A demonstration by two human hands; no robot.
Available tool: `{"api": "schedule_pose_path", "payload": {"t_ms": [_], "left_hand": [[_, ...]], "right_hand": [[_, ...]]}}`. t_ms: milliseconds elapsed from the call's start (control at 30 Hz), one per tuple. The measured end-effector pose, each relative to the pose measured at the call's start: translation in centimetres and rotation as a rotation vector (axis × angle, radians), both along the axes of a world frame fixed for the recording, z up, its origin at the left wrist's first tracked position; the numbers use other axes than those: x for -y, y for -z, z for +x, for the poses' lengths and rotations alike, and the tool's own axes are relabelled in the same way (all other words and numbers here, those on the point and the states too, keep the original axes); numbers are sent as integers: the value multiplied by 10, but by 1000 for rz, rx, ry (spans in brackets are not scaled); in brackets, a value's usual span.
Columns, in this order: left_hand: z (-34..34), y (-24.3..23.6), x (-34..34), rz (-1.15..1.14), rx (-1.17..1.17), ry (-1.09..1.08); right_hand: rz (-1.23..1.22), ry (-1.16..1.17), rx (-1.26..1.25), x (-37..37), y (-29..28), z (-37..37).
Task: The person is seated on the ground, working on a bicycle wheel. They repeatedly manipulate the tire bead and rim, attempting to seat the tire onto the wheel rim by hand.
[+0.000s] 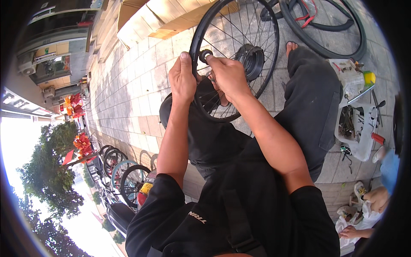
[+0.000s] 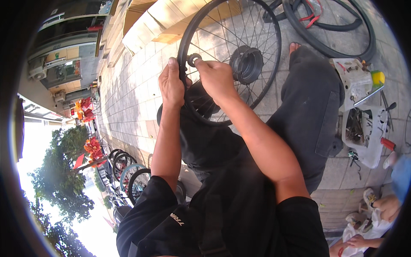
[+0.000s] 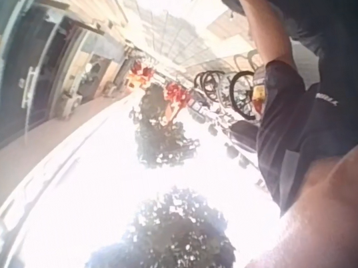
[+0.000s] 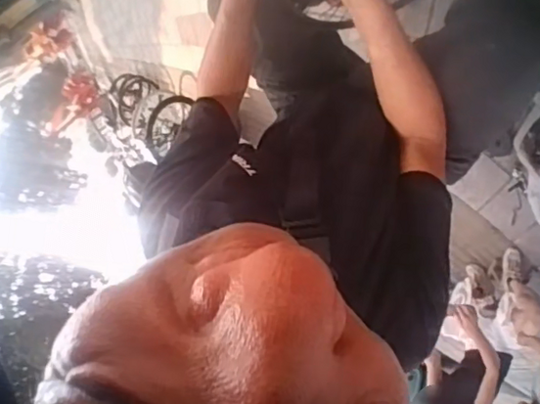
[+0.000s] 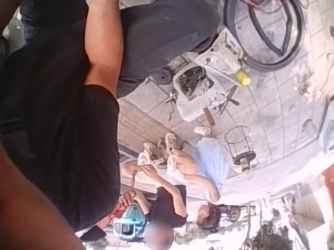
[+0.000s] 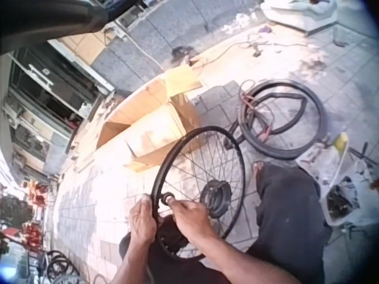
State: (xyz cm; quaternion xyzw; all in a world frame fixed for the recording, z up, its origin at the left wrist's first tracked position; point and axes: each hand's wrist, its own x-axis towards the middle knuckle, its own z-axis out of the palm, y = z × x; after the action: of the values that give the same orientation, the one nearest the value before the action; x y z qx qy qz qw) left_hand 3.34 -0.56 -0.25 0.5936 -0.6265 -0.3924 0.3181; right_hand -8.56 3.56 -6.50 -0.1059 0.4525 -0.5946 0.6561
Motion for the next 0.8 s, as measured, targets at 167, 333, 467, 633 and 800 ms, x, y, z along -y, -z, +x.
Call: {"api": "schedule_pose_path", "payload": {"t_ms": [167,333,467,633,800], "left_hand": [[3,2,0,-4,6,4],[2,2,-2,-33,19,18],[3,1,-6,-65,46,59],[2,4,-6,-87,33,83],[8,5,-5,-85,27,99]], "right_hand": [[13,47,16,2,-2,2],[-9,-42,72,0,3,-5],[-37,-155,134,0,5,-24],[-52,-220,147,0,-7,-41],[1,-146,103,-1,-2,-27]]}}
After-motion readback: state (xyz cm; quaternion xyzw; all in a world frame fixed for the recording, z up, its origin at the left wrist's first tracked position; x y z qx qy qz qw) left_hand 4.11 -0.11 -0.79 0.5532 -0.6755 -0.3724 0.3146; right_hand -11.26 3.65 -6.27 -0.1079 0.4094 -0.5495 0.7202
